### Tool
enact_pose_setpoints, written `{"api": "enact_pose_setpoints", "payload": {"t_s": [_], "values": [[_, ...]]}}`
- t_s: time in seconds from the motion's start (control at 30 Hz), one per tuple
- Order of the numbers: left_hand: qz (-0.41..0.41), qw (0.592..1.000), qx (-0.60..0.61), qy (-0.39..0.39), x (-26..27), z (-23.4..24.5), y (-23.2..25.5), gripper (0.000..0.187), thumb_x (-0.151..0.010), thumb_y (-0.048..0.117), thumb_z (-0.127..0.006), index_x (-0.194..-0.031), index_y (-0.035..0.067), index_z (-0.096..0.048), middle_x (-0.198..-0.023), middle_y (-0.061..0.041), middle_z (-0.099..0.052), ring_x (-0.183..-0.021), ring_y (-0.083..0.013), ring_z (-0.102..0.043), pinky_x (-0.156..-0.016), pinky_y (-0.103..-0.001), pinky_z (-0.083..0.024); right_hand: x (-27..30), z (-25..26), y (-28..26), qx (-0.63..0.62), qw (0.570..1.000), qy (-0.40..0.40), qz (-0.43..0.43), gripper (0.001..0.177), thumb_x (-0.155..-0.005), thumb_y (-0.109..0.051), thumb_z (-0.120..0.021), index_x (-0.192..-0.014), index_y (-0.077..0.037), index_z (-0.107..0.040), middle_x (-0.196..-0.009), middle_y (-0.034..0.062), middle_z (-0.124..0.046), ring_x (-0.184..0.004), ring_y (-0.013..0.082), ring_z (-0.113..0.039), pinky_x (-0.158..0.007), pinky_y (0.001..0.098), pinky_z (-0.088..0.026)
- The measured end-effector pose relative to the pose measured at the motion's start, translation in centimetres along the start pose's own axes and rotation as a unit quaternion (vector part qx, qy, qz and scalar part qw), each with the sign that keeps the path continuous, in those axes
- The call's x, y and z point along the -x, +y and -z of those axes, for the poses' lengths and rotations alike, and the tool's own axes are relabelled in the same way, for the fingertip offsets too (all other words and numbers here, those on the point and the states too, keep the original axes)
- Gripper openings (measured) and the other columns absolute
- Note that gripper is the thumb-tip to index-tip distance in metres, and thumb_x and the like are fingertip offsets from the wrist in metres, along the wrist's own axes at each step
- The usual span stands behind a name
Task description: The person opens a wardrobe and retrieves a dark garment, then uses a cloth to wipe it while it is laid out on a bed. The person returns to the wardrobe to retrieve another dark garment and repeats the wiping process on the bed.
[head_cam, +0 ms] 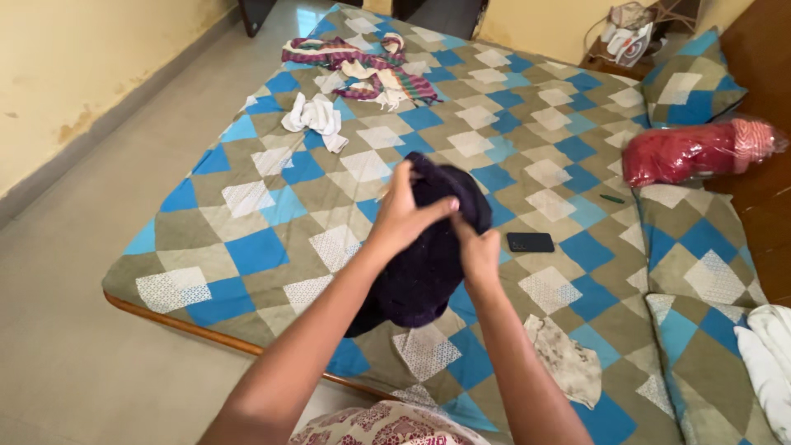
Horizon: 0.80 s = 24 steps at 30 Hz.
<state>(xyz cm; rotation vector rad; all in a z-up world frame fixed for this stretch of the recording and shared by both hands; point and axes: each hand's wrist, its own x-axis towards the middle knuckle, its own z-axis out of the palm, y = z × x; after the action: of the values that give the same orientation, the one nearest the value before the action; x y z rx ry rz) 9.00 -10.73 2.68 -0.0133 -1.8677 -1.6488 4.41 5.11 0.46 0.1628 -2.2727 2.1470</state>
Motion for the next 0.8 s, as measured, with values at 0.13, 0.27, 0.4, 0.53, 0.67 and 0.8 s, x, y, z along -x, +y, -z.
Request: {"api": "enact_pose_setpoints", "payload": {"t_s": [0.13, 0.27, 0.4, 0.53, 0.67, 0.8], "values": [[0.071, 0.976, -0.202, 0.039, 5.6, 0.9, -0.8, 0.112, -0.059, 0.032, -0.1, -0.141, -0.003, -0.032, -0.136, -0.032, -0.044, -0.119, -0.055, -0.05, -0.099, -0.06, -0.039, -1.3, -1.1, -2.5, -0.237, 0.966, 0.042, -0.098, 0.04, -0.095, -0.033, -0.067, -0.125, -0.006, -0.068, -0.121, 0.012, -0.073, -0.108, 0.0301, -0.07, -0.096, 0.0486, -0.055], [0.176, 0.957, -0.228, -0.043, 6.5, 3.9, -7.8, 0.062, -0.067, 0.017, -0.082, -0.124, 0.004, -0.06, -0.116, -0.023, -0.064, -0.109, -0.0416, -0.064, -0.092, -0.051, -0.054, -0.6, 1.3, -5.0, -0.351, 0.92, -0.017, -0.174, 0.049, -0.098, -0.046, -0.059, -0.125, -0.006, -0.067, -0.124, 0.0106, -0.075, -0.116, 0.0306, -0.07, -0.106, 0.0506, -0.052], [0.333, 0.926, -0.139, -0.113, 4.0, 6.7, -15.7, 0.042, -0.082, 0.026, -0.069, -0.114, -0.001, -0.072, -0.091, -0.02, -0.076, -0.086, -0.0384, -0.078, -0.081, -0.051, -0.062, 0.4, 2.7, -5.4, -0.352, 0.905, -0.042, -0.237, 0.054, -0.101, -0.056, -0.049, -0.122, -0.009, -0.067, -0.121, 0.0082, -0.071, -0.113, 0.0304, -0.067, -0.104, 0.0523, -0.051], [0.498, 0.771, 0.349, -0.188, 3.4, 4.0, -16.7, 0.062, -0.081, 0.035, -0.077, -0.127, -0.004, -0.065, -0.097, -0.021, -0.075, -0.084, -0.0405, -0.069, -0.079, -0.053, -0.053, 1.1, 2.6, -3.9, -0.428, 0.876, -0.117, -0.191, 0.062, -0.106, -0.058, -0.046, -0.123, -0.002, -0.066, -0.124, 0.0139, -0.071, -0.115, 0.0345, -0.067, -0.107, 0.0516, -0.052], [0.148, 0.976, 0.054, -0.15, 3.7, 3.2, -10.8, 0.1, -0.069, 0.029, -0.098, -0.14, -0.004, -0.035, -0.124, -0.023, -0.064, -0.123, -0.0412, -0.059, -0.105, -0.045, -0.044, 1.7, 3.4, -4.2, -0.39, 0.896, -0.082, -0.194, 0.07, -0.1, -0.063, -0.043, -0.12, 0.0, -0.067, -0.121, 0.0165, -0.073, -0.112, 0.0357, -0.069, -0.105, 0.0509, -0.052], [-0.005, 0.986, -0.044, -0.159, 4.6, 1.0, -6.6, 0.084, -0.068, 0.03, -0.09, -0.137, -0.004, -0.057, -0.123, -0.023, -0.068, -0.114, -0.0388, -0.066, -0.098, -0.044, -0.05, 1.1, 4.5, -2.6, -0.364, 0.905, -0.127, -0.179, 0.067, -0.101, -0.062, -0.051, -0.121, -0.001, -0.066, -0.121, 0.0168, -0.072, -0.112, 0.0364, -0.068, -0.105, 0.0521, -0.053]]}}
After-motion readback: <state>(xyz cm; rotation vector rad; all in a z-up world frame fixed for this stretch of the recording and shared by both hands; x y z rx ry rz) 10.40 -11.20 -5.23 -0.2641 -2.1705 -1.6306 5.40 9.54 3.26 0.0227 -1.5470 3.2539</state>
